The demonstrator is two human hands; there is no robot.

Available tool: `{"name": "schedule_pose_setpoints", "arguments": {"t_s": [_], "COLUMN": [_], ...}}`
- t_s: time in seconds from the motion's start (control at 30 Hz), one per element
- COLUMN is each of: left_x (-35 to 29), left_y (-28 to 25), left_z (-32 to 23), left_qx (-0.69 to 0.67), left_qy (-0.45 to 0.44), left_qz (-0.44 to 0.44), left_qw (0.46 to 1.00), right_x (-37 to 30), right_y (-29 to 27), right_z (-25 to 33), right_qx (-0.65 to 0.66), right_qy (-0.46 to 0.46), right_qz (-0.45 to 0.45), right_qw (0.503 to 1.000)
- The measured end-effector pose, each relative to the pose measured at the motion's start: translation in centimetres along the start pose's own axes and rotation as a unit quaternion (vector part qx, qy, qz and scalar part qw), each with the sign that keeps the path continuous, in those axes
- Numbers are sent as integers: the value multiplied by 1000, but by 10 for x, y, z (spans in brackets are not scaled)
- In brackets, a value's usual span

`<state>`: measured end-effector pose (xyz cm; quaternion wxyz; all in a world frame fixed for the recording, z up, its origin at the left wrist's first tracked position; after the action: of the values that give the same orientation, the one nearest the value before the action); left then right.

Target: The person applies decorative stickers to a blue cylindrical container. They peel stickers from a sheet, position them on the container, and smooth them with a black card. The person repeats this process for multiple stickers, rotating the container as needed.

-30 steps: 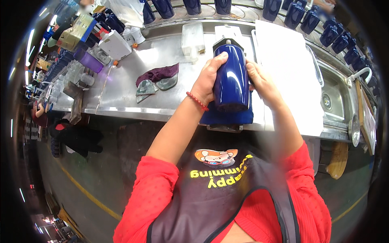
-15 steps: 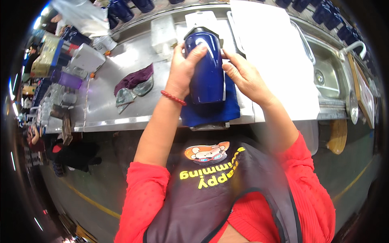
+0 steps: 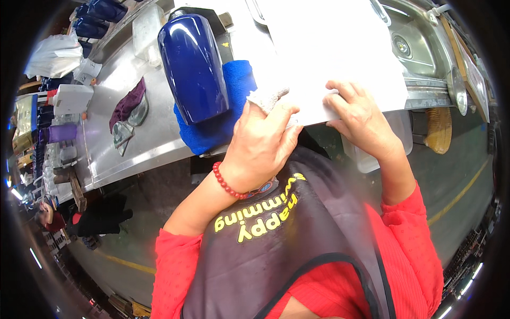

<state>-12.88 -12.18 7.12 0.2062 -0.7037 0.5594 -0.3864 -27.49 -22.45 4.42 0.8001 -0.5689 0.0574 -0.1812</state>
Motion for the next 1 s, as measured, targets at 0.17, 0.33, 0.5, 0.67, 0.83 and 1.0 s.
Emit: {"name": "schedule_pose_setpoints", "arguments": {"t_s": [0.17,0.33,0.5,0.67,0.83,1.0], "left_x": [1,5,15,17,15,16], "left_y": [27,31,35,36,36,34], "left_z": [6,3,9,10,10,6], "left_qx": [98,140,122,115,121,130], "left_qy": [-36,-23,-51,-49,-34,-30], "left_qz": [78,87,65,53,52,76], "left_qw": [991,986,989,991,991,988], "right_x": [3,8,12,19,27,31], "right_y": [-3,-9,-11,-8,-8,-7], "right_z": [-16,-27,-37,-46,-51,-49], "right_qx": [60,118,151,170,168,155], "right_qy": [-47,-62,-58,-48,-64,-88], "right_qz": [-10,-18,-3,48,94,103], "right_qw": [997,991,987,983,979,979]}}
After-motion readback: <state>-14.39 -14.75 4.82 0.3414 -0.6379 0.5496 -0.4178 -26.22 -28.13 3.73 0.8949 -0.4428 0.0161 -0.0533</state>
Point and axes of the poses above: each hand's wrist, its own x-axis towards the middle knuckle, its own y-axis out of the palm, z = x × y, the point moved 7 cm from there along x, towards the middle knuckle, and after that the axes turned 2 degrees about x, right-handed, at the moved point
